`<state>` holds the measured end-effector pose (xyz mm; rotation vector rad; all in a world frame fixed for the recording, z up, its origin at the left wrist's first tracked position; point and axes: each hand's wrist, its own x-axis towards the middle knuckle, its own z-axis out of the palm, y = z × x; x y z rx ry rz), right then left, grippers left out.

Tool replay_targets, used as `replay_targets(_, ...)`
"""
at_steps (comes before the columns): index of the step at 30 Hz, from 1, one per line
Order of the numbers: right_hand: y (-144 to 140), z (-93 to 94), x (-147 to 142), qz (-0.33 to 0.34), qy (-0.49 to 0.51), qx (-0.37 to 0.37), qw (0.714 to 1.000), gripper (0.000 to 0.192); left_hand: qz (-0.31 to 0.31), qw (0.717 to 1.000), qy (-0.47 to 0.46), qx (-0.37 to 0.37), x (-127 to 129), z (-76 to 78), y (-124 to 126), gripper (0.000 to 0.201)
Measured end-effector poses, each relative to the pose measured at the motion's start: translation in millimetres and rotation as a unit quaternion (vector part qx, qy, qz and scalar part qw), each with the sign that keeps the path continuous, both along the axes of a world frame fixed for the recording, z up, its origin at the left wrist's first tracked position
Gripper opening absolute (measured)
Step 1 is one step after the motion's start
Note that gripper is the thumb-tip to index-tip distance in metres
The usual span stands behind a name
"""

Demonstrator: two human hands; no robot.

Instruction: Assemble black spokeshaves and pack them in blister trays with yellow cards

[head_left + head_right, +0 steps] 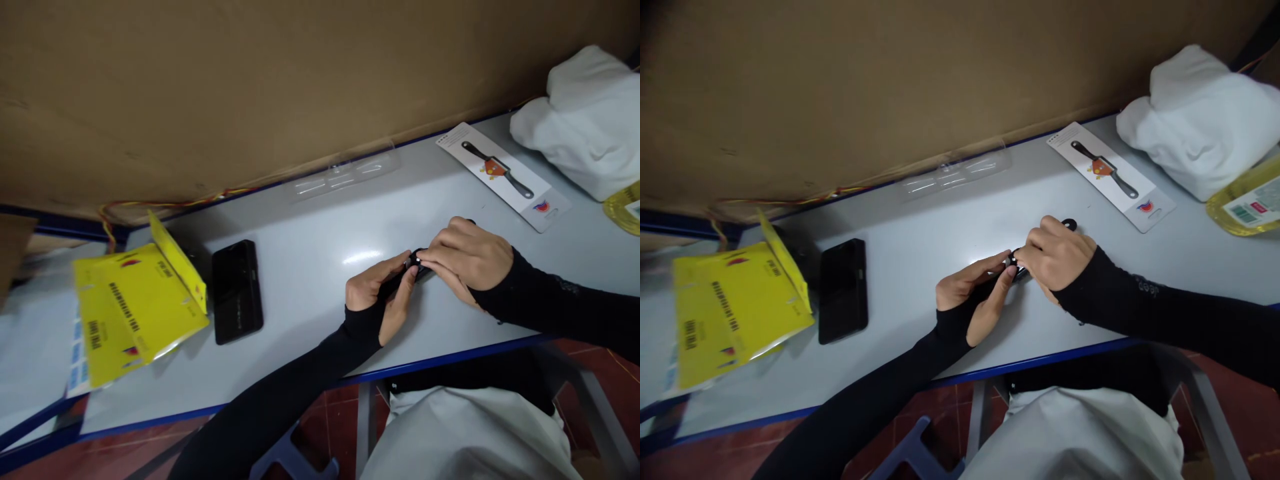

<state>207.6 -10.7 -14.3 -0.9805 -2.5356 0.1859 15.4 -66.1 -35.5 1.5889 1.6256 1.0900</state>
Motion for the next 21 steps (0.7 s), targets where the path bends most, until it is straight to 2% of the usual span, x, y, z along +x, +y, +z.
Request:
replay_targets(4,-8.4,-2.0,-4.4,-0.036,0.009,-0.001,0.999,0.027,-0.006,0.998,0.028,0.052,0.6,-3.8,-1.1,0.022)
replay_targets(8,-7.2,0.6,-3.9,-0.040,0.012,-0.048,0.998,0.033,-0.003,0.997,0.024,0.076,1.3,-5.8,-0.5,0.021)
replay_targets(15,-4.3,7.4,-7.4,-0.069,0.092,-0.105,0.988,0.019,0.009,0.997,0.027,0.077,2.3,-2.5,-1.1,0.021)
replay_targets(19,-1.1,13.0,-10.9,-0.108,0.159,-0.204,0.960,0.011,-0.022,0.994,0.053,0.088,1.5,0.1,-2.6,0.024)
replay_targets(21,0.7,14.1,-10.8,-0.106,0.182,-0.264,0.941,0.001,-0.028,0.994,0.056,0.089,1.4,0.4,-2.4,0.022)
